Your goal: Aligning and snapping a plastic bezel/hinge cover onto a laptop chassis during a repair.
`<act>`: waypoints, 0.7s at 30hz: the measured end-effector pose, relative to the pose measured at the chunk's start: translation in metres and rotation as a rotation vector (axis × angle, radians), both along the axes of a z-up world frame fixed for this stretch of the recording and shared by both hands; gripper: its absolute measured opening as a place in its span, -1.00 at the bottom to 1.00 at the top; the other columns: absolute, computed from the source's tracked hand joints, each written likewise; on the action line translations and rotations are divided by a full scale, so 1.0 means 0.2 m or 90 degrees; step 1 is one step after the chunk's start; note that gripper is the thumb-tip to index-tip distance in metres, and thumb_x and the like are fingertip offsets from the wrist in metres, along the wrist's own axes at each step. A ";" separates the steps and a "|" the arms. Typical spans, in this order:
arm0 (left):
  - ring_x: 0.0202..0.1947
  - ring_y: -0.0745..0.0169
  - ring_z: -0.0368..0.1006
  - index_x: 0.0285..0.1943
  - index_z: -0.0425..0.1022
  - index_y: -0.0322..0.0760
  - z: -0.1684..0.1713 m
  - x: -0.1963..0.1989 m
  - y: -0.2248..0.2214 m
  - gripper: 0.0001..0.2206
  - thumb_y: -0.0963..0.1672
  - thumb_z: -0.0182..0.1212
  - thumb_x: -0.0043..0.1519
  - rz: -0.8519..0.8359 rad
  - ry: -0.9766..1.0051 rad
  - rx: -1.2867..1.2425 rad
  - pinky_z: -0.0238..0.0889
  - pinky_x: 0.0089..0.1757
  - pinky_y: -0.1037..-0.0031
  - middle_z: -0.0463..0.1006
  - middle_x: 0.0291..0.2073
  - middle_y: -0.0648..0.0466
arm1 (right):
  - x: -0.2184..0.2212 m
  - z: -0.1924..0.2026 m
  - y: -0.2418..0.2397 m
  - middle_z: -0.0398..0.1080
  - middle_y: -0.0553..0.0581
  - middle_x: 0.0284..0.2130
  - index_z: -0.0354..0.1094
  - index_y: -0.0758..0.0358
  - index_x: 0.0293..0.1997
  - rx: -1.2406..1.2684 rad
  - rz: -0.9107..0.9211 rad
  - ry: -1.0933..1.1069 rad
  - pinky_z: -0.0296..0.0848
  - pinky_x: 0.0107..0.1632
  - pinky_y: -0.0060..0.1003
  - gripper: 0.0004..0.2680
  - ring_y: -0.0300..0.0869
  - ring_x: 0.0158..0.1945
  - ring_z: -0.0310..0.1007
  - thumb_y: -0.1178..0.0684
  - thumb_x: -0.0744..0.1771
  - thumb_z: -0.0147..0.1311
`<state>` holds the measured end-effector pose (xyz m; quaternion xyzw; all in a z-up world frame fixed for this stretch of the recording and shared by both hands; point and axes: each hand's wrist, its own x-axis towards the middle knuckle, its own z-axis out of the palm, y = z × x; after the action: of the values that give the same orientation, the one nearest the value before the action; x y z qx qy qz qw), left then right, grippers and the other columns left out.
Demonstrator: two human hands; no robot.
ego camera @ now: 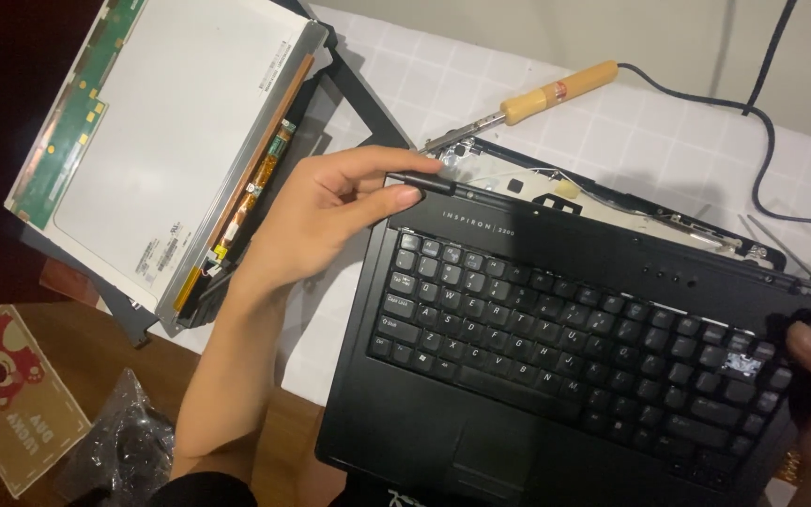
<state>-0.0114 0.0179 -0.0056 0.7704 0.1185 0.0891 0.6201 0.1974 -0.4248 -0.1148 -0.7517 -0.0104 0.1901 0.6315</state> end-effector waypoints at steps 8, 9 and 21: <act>-0.48 0.52 0.12 0.17 0.60 -0.11 0.00 0.00 0.01 -0.76 -0.07 0.15 0.38 -0.019 -0.003 0.047 0.04 -0.30 0.62 0.58 -0.32 0.25 | -0.07 0.12 0.09 0.25 -0.04 0.24 0.00 -0.23 0.40 -0.041 -0.020 0.040 0.38 0.14 -0.25 -0.60 -0.19 0.12 0.33 0.09 0.38 -0.11; -0.48 0.52 0.12 0.17 0.60 -0.11 0.01 0.00 0.01 -0.76 -0.07 0.15 0.38 -0.019 -0.003 0.047 0.04 -0.30 0.62 0.58 -0.32 0.25 | -0.03 0.06 0.04 0.25 -0.04 0.24 0.00 -0.23 0.40 -0.041 -0.020 0.040 0.38 0.14 -0.25 -0.60 -0.19 0.12 0.33 0.09 0.38 -0.11; -0.48 0.48 0.11 0.20 0.57 -0.05 0.01 0.00 0.02 -0.73 -0.04 0.09 0.38 -0.050 0.042 0.093 0.03 -0.28 0.59 0.47 -0.40 0.27 | 0.18 -0.28 -0.18 0.22 -0.20 0.00 0.12 -0.13 0.22 -0.006 0.016 -0.074 0.27 0.22 -0.37 -0.72 -0.40 0.06 0.25 -0.37 0.48 -0.09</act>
<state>-0.0107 0.0228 -0.0029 0.8201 0.1023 0.0476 0.5610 0.2340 -0.4601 -0.1709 -0.7640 -0.0558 0.1543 0.6240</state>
